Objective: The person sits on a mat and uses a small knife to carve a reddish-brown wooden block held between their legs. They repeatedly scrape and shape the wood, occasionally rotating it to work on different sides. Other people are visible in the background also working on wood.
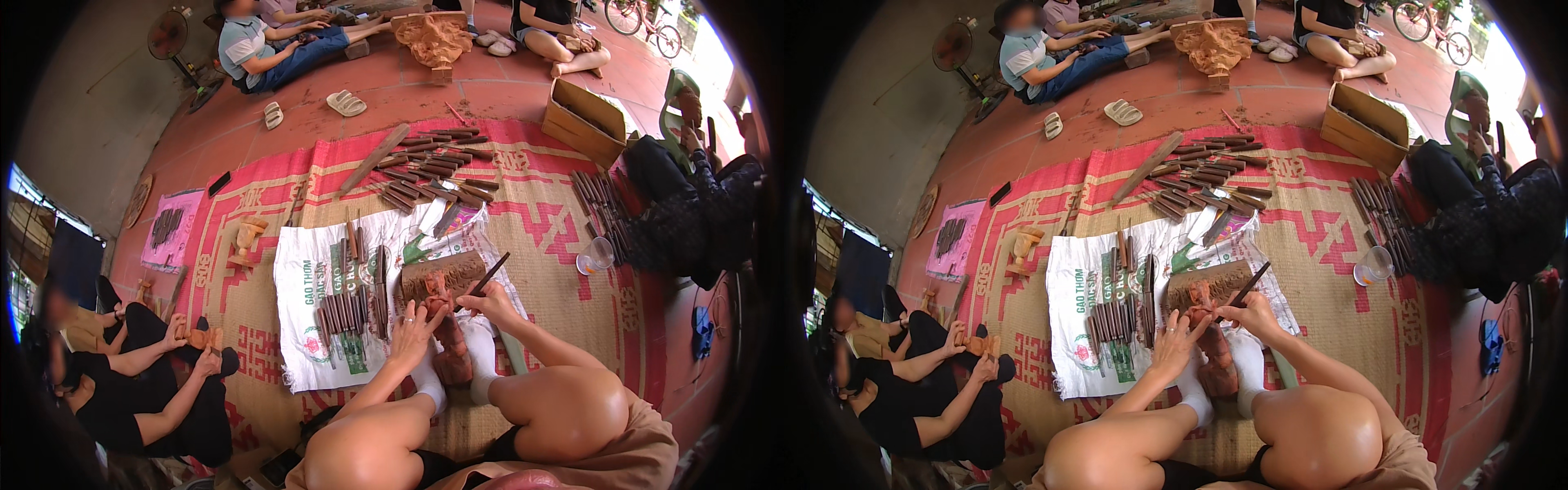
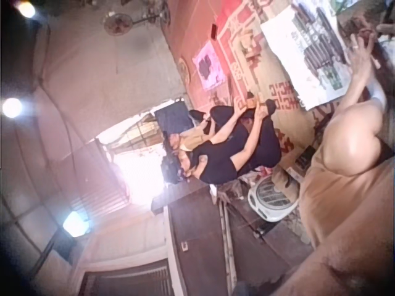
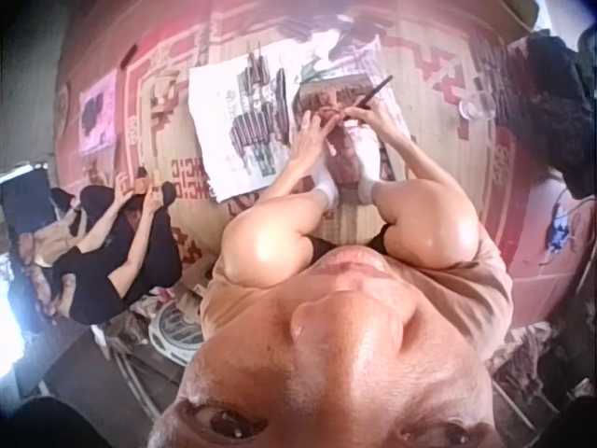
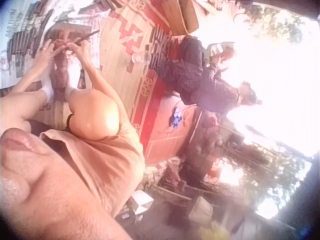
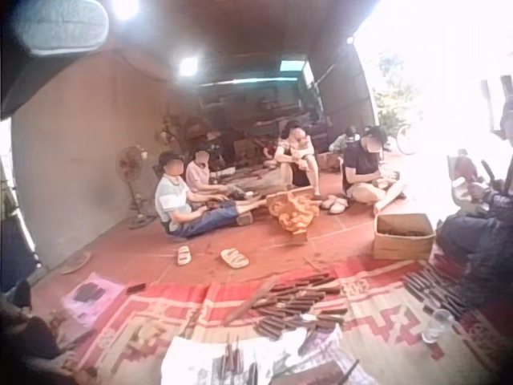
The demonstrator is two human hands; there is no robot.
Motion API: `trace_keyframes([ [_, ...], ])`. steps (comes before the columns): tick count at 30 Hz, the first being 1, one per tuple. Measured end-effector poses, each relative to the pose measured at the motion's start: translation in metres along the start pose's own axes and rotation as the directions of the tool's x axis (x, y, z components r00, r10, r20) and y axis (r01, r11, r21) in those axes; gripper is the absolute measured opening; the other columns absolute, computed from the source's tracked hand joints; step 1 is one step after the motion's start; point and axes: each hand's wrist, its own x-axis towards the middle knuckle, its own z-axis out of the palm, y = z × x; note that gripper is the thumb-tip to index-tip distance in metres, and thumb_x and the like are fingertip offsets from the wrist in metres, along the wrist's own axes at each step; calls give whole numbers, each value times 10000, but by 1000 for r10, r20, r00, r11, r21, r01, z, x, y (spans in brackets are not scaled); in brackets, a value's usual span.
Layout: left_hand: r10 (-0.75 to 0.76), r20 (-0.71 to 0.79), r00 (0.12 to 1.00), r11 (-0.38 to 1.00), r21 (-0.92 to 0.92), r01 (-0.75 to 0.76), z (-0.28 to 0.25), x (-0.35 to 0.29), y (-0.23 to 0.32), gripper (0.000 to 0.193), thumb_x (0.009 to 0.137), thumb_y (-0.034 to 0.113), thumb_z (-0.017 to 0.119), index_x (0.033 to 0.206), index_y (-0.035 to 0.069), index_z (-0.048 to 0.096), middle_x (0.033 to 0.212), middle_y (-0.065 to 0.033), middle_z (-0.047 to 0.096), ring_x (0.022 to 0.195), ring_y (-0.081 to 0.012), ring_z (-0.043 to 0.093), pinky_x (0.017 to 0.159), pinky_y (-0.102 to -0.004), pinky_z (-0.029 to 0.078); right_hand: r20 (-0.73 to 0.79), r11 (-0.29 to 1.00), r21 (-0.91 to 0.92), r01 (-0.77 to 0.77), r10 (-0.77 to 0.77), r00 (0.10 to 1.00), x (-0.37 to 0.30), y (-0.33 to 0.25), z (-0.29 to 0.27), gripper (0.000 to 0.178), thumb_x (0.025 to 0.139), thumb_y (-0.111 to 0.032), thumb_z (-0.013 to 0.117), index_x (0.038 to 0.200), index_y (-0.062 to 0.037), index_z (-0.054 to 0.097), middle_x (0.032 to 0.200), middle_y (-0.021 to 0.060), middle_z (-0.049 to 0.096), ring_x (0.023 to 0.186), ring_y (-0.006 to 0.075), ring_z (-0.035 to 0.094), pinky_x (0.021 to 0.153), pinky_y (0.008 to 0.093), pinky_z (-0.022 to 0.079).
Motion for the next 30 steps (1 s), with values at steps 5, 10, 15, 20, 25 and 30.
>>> trace_keyframes([
  [5, 2, -18, 1000, 1000, -19, -3, -5, -6, 0, 746, 799, -11, 490, 1472, 266, 327, 1304, -148, 476, 1283, -384, 396, 877, -511, 441, -3, 1000, 14, -23, 23, 1000, 1, 6, -1, 136, 813, -144, 731, 752, -29, 690, 658, 17, 628, 572, 76, 563, 511, 235, 471],
  [10, -14, -17, 1000, 999, -31, 14, -11, -20, -11, 753, 794, -7, 493, 1482, 235, 308, 1377, -147, 452, 1279, -365, 409, 894, -501, 439, 31, 999, 32, -24, 23, 999, 6, 15, 7, 132, 823, -140, 727, 763, -29, 686, 672, 15, 633, 577, 77, 565, 515, 235, 478],
  [15, -72, -55, 996, 954, -296, 53, 13, -7, 3, 761, 800, 5, 505, 1496, 168, 245, 1412, -143, 427, 1266, -368, 422, 924, -511, 426, -50, 1000, 7, -11, 11, 999, -3, 7, -18, 131, 829, -143, 725, 803, -23, 681, 703, 20, 647, 584, 82, 573, 516, 243, 484],
  [20, -276, 26, 961, 857, -447, 258, 38, -57, 11, 684, 811, 44, 560, 1451, 98, 326, 1358, -154, 463, 1218, -401, 437, 951, -545, 404, 55, 1000, -4, 28, -28, 998, 7, 15, 13, 132, 837, -133, 718, 808, -13, 672, 699, 25, 648, 584, 87, 585, 511, 252, 479],
  [25, -91, -109, 990, 901, -432, 35, 64, -45, 9, 592, 877, 153, 519, 1438, 119, 332, 1176, -286, 531, 972, -488, 527, 842, -561, 420, 4, 990, -122, 64, -64, 998, -2, 3, -6, 177, 823, -121, 705, 709, -16, 619, 632, 32, 620, 553, 91, 591, 498, 258, 458],
  [30, -83, 75, 994, 932, -347, 104, 67, -65, -6, 428, 840, 145, 571, 1267, 161, 579, 1455, -110, 382, 1295, -349, 378, 1004, -517, 361, 82, 991, -103, 88, -80, 993, 3, 9, 7, 200, 808, -122, 666, 662, -6, 595, 610, 50, 604, 557, 99, 593, 507, 271, 457],
])
